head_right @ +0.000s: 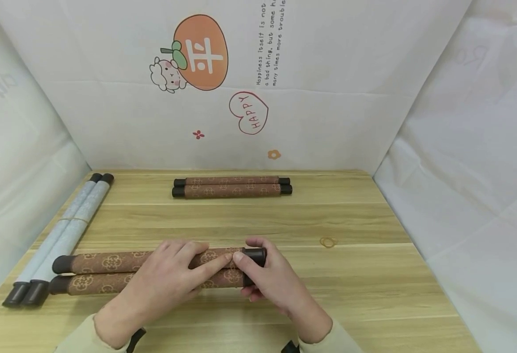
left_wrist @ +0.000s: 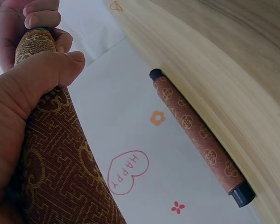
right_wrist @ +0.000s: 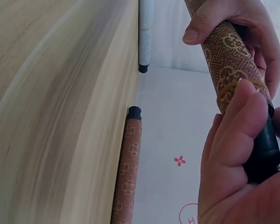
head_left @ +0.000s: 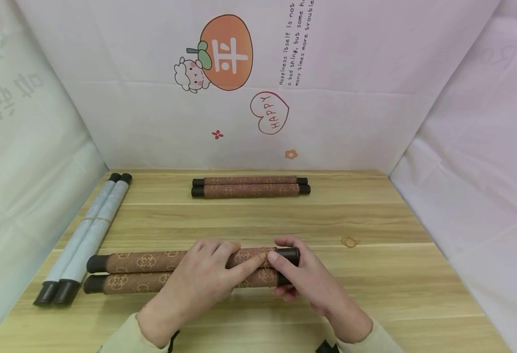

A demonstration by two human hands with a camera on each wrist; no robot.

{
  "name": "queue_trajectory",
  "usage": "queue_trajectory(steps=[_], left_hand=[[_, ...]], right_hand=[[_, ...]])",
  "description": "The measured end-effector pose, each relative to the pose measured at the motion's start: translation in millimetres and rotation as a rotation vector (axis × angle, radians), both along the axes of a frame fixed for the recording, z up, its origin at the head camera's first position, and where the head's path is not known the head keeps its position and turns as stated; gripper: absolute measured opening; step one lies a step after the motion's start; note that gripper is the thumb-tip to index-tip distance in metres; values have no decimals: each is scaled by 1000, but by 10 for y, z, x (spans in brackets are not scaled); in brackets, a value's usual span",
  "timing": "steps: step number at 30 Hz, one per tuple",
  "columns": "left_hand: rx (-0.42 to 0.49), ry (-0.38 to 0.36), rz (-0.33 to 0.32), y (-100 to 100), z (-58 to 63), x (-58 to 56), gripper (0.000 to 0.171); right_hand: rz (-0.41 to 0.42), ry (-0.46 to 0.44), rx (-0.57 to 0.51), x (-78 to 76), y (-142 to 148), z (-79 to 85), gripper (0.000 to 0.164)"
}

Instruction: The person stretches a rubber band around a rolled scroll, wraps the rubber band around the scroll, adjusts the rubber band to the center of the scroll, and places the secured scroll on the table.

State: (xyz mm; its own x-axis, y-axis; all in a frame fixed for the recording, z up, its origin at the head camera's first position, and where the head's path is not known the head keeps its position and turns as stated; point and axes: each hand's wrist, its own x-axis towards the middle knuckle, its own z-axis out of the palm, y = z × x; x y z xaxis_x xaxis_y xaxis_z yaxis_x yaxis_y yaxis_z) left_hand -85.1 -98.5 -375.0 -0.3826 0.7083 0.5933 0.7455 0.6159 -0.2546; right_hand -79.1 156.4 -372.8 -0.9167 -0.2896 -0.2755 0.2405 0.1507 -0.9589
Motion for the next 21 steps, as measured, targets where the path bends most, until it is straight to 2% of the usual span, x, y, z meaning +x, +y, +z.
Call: queue_trajectory(steps=[4, 7, 9, 13, 18, 21], left_hand=[[0, -57, 5, -16, -20, -6, 80], [4, -141, 15, -30, -26, -14, 90], [5, -195, 24, -39, -25, -24, 93], [-4, -242, 43, -50, -22, -49, 97], [-17, -275, 49, -56, -23, -72, 100], [-34, -306, 60, -58, -19, -83, 101]], right_hand=[[-22, 50, 67, 3, -9, 3, 71], [-59, 138, 155, 21, -7, 4, 77], [-90, 229, 228, 37, -4, 3, 83], [-129, 477, 450, 62, -4, 10, 93], [-93, 783, 733, 89, -19, 1, 95], [-51, 879, 859, 103, -37, -14, 93]])
